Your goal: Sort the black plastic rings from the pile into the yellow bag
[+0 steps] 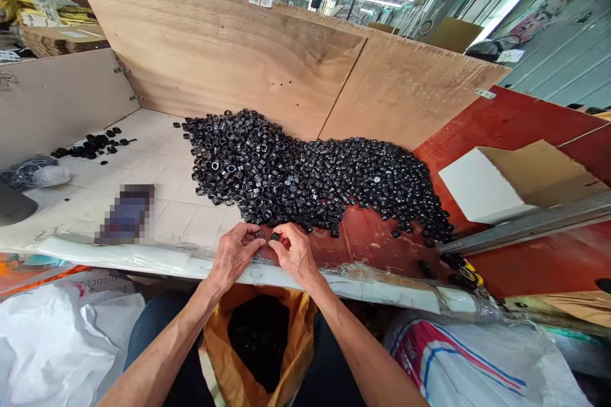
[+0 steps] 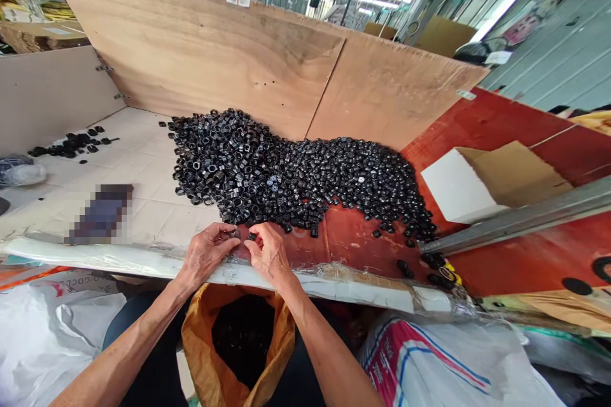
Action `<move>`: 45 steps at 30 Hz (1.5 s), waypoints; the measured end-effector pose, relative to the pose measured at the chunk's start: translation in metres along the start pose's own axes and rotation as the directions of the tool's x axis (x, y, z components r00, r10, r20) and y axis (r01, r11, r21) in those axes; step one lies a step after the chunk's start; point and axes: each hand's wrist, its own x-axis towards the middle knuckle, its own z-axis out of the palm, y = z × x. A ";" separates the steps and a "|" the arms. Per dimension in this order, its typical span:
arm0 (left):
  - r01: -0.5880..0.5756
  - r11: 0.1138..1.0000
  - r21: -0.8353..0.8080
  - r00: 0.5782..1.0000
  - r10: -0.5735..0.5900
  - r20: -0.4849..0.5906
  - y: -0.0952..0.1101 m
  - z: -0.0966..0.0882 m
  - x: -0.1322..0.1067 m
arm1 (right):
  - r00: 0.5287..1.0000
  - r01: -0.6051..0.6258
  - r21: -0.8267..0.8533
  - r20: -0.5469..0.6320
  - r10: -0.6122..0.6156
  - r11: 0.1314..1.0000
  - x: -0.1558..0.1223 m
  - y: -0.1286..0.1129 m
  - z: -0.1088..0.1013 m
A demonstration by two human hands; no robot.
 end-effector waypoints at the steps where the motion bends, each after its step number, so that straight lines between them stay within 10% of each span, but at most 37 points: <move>1: 0.011 0.999 -0.030 1.000 -0.011 -0.002 0.001 0.002 -0.001 | 0.999 -0.033 0.057 0.001 0.033 0.998 0.001 -0.001 -0.002; 9: -0.049 0.979 -0.200 0.998 0.056 0.030 -0.010 0.004 -0.002 | 0.951 -0.308 0.393 0.093 0.296 0.866 0.004 -0.002 -0.011; 33: -0.147 0.986 -0.084 0.974 0.159 0.163 0.007 -0.001 -0.008 | 0.938 -0.325 0.454 0.262 0.225 0.830 0.003 -0.008 -0.013; 45: -0.038 0.980 -0.195 0.967 0.086 0.239 -0.001 -0.004 -0.009 | 0.975 -0.224 0.432 0.094 0.203 0.874 0.002 -0.009 -0.011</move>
